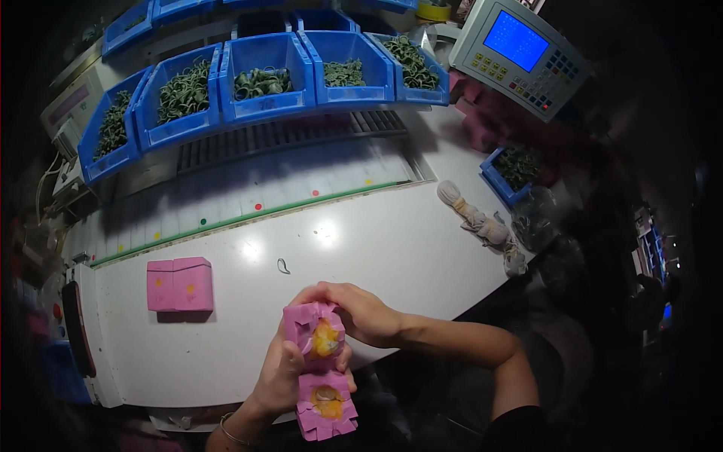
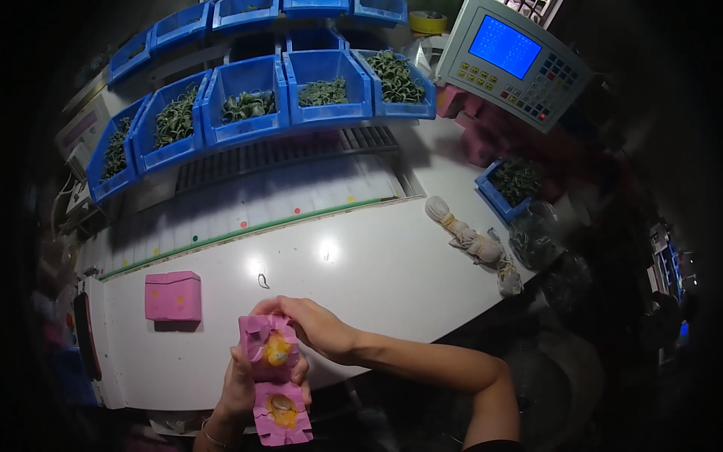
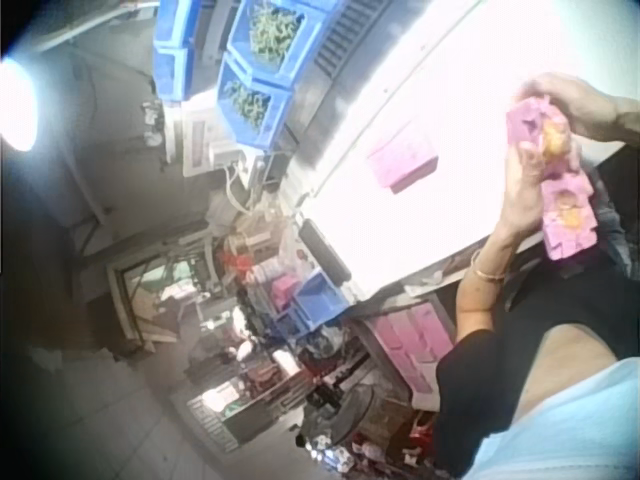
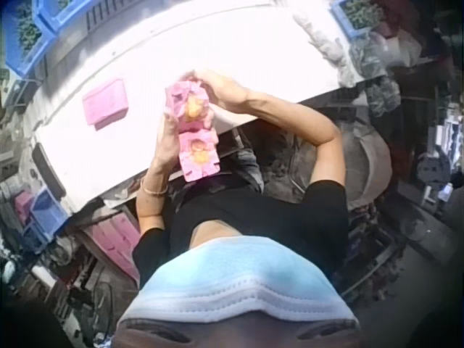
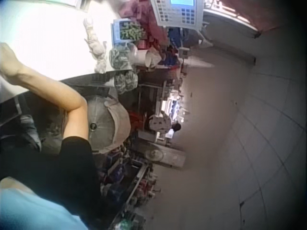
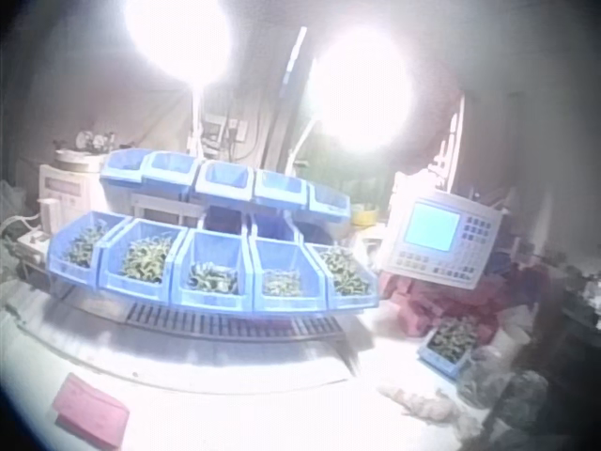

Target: The person takes small green plastic components from blue bins and places them into a pink mold. They then pick up a small yellow piece and a white cotton ball, inserting them into the mold before closing it and securing it with a rubber band.

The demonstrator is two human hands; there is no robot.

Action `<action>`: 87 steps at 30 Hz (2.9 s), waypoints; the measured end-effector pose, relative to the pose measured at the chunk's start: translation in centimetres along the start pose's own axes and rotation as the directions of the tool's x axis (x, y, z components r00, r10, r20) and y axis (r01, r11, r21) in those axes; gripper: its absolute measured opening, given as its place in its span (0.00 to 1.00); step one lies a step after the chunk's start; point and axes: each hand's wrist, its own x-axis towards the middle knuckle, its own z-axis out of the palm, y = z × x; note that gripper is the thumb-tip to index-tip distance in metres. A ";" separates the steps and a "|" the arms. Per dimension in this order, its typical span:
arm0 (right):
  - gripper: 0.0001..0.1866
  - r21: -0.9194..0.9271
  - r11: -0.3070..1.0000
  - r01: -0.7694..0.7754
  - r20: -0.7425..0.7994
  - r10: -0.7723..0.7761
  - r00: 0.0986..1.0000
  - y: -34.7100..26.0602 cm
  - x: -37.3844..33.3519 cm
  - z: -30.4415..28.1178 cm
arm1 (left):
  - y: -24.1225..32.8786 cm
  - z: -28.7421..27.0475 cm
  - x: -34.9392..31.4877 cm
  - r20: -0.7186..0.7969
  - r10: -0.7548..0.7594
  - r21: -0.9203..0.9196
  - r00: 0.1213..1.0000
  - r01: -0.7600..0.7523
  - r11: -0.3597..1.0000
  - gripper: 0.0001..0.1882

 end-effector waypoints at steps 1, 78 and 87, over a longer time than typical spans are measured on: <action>0.19 0.213 0.977 -0.022 0.078 0.005 0.997 0.0 -0.1 -0.1 | -0.3 -0.2 0.3 0.007 -0.035 -0.039 0.999 0.035 0.999 0.47; 0.24 -0.884 -0.248 0.396 0.467 -0.470 0.749 2.5 0.4 0.4 | -0.2 -6.1 -1.3 -0.386 -0.163 -0.366 0.908 0.012 0.930 0.25; 0.17 -0.688 0.694 0.212 -0.074 -0.357 0.931 0.9 -0.2 3.2 | -1.2 -3.8 -2.0 -0.117 0.716 0.967 0.689 -0.087 0.241 0.32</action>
